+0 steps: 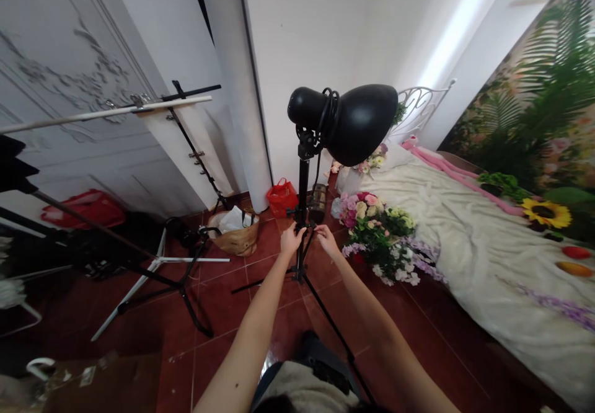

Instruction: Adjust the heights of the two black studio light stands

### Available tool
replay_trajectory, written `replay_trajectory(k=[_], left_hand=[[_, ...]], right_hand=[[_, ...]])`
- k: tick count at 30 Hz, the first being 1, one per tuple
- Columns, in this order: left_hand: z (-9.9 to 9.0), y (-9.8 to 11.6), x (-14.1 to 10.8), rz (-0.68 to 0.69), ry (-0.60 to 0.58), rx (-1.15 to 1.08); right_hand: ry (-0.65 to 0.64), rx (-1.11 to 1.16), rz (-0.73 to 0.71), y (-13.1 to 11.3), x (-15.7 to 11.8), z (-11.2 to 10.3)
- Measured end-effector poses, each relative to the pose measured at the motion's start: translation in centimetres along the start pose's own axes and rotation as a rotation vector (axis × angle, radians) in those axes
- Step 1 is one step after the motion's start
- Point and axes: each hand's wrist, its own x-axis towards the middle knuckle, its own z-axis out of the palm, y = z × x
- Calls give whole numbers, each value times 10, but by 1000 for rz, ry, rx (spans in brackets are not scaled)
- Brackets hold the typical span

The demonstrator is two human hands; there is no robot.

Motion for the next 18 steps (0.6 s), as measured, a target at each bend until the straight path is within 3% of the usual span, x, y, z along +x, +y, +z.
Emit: replay_trajectory(k=[5, 9, 13, 18], left_hand=[[3, -5, 3, 28, 22, -22], [3, -7, 3, 28, 18, -2], [2, -6, 3, 36, 18, 8], [1, -5, 2, 43, 5, -4]], right_hand=[[-91, -238, -22, -12, 22, 0], [-46, -108, 52, -10, 26, 6], [-83, 37, 111, -18, 37, 13], [-69, 71, -57, -49, 53, 16]])
